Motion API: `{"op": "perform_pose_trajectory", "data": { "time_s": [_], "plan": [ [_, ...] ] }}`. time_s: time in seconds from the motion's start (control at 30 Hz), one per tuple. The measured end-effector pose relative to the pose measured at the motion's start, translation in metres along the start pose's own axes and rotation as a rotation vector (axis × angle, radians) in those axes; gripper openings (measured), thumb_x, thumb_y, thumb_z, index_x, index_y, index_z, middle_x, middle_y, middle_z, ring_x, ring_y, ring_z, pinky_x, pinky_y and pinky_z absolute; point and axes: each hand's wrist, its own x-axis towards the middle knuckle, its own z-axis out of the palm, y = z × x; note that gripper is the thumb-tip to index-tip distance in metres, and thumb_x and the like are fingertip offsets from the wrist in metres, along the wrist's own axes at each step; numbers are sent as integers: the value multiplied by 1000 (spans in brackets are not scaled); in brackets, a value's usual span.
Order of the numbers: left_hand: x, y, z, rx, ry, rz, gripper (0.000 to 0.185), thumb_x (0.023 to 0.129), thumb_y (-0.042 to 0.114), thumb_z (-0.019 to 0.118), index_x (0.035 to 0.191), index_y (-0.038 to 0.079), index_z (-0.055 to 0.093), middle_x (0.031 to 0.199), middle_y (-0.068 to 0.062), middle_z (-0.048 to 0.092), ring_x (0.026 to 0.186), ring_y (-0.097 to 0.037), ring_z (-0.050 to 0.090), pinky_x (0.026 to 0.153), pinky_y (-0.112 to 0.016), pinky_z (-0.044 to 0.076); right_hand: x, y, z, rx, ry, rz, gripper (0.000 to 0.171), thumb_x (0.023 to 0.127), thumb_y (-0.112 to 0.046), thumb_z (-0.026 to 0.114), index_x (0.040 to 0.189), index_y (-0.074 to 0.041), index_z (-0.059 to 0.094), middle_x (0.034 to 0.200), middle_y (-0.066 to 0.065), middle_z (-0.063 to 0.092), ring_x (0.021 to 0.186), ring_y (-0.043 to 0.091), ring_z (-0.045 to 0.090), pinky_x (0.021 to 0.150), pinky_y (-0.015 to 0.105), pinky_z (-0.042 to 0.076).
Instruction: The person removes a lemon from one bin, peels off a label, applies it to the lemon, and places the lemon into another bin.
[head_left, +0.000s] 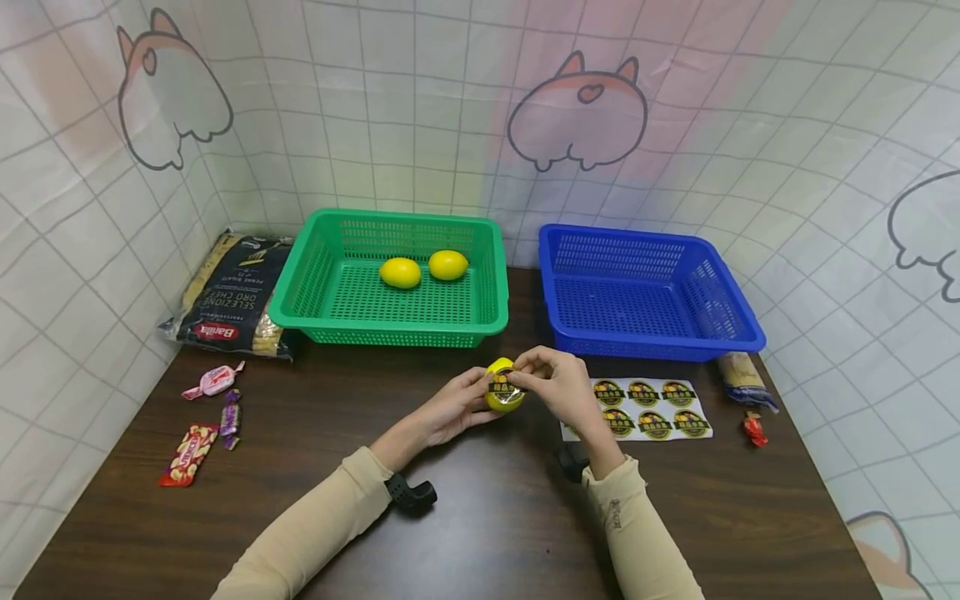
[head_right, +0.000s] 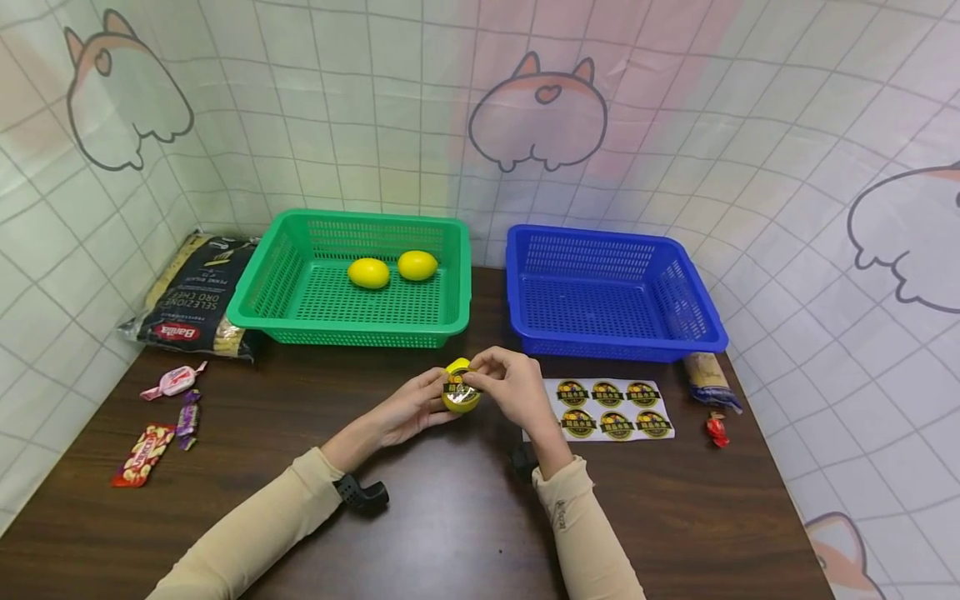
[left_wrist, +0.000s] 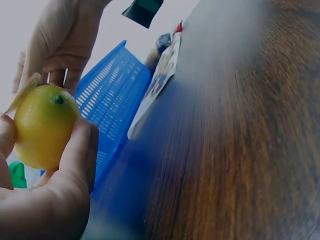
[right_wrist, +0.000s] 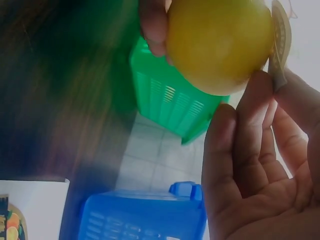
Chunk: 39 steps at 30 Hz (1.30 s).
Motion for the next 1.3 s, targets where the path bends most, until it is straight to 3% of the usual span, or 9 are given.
{"op": "perform_pose_trajectory", "data": {
  "time_s": [0.13, 0.37, 0.63, 0.8, 1.03, 1.3],
  "plan": [
    [0, 0, 1, -40, 17, -12, 48, 108, 35, 37, 147, 8, 29, 147, -18, 41, 129, -23, 53, 118, -51, 36, -1, -1, 3, -5, 15, 7, 13, 85, -22, 79, 94, -13, 73, 84, 7, 75, 66, 10, 64, 58, 22, 51],
    [-2, 5, 5, -19, -6, 0, 68, 106, 52, 35, 154, 5, 23, 156, -26, 32, 145, -37, 40, 120, -52, 32, 0, -1, 6, -21, 45, 15, 14, 85, -22, 79, 93, -12, 72, 86, 8, 76, 68, 11, 64, 59, 21, 50],
    [-3, 5, 10, 136, 47, 61, 52, 104, 29, 50, 146, 3, 34, 145, -18, 45, 126, -19, 56, 114, -48, 44, -1, 0, 10, -25, 51, -3, 15, 88, -25, 77, 96, -13, 72, 85, 7, 74, 69, 9, 63, 60, 21, 51],
    [0, 0, 11, 133, 69, 87, 51, 104, 27, 50, 146, 2, 35, 144, -17, 47, 123, -15, 56, 111, -43, 48, -3, 0, 12, -2, 53, 32, 22, 92, -31, 72, 105, -14, 69, 95, 7, 72, 78, 15, 64, 64, 23, 51],
    [1, -3, 15, 94, 104, 139, 51, 105, 30, 50, 146, 3, 34, 140, -15, 51, 118, -13, 60, 109, -42, 49, -4, 0, 22, 62, -66, 142, 51, 100, -44, 56, 137, -9, 52, 127, 16, 66, 111, 30, 67, 87, 41, 58],
    [-3, -3, 18, 44, 105, 129, 51, 106, 39, 43, 143, 4, 33, 140, -14, 47, 125, -17, 57, 114, -47, 42, -2, 4, 24, 210, -111, 196, 46, 101, -40, 56, 137, -12, 52, 125, 21, 65, 103, 27, 67, 76, 45, 62]
  ]
}}
